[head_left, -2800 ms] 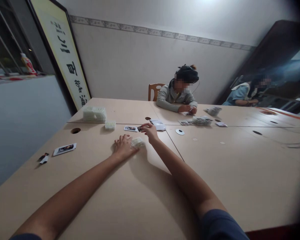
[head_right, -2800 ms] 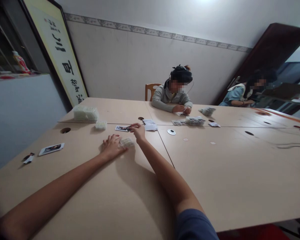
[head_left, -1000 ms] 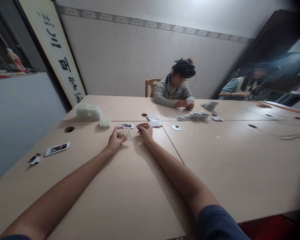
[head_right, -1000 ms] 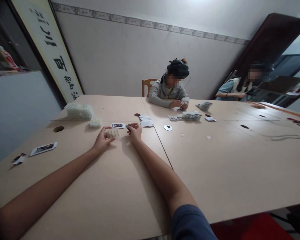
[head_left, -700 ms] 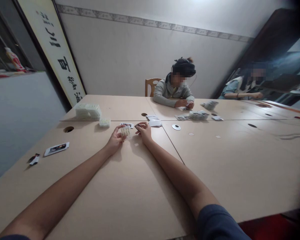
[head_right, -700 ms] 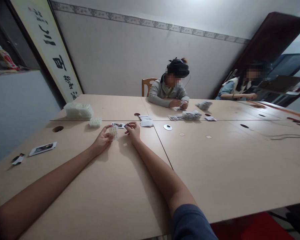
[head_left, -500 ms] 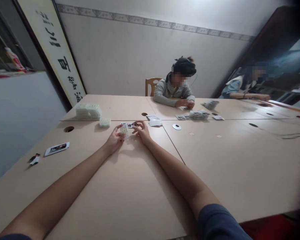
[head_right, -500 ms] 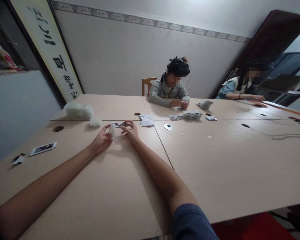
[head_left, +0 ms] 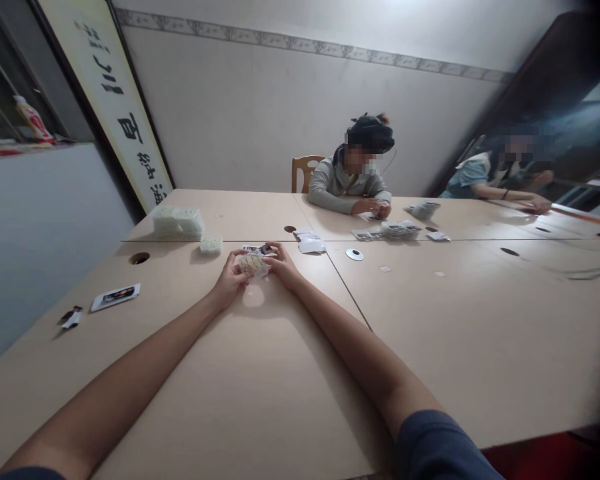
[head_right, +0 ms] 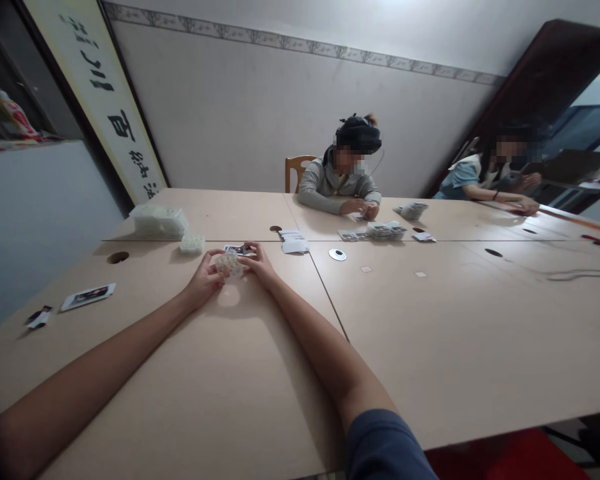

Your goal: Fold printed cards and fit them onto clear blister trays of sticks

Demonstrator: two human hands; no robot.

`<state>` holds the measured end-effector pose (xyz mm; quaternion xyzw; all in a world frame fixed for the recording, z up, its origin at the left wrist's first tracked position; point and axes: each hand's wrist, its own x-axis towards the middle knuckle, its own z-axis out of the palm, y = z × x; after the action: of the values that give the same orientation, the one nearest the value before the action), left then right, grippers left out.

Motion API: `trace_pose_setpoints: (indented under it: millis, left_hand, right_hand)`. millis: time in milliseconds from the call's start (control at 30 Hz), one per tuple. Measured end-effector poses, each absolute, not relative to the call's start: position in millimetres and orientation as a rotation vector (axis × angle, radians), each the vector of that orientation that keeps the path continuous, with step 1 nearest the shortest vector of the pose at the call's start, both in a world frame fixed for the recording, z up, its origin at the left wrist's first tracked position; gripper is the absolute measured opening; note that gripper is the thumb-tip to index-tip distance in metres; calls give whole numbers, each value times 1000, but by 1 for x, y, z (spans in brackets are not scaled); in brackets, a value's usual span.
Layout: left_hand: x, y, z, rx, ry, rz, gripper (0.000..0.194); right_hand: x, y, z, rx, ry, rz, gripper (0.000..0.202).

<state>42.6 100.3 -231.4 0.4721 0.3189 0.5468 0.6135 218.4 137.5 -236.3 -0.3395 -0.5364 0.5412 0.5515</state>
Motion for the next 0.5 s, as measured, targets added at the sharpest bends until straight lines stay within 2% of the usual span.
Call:
trace_pose_setpoints:
  millis: [267, 500]
  left_hand:
    - [45, 98, -229, 1123, 883, 1340, 72]
    - [42, 102, -231, 1008, 956, 1393, 50]
  right_hand:
    - [216, 135, -237, -844, -1254, 1238, 44]
    - [216, 134, -235, -847, -1335, 1199, 29]
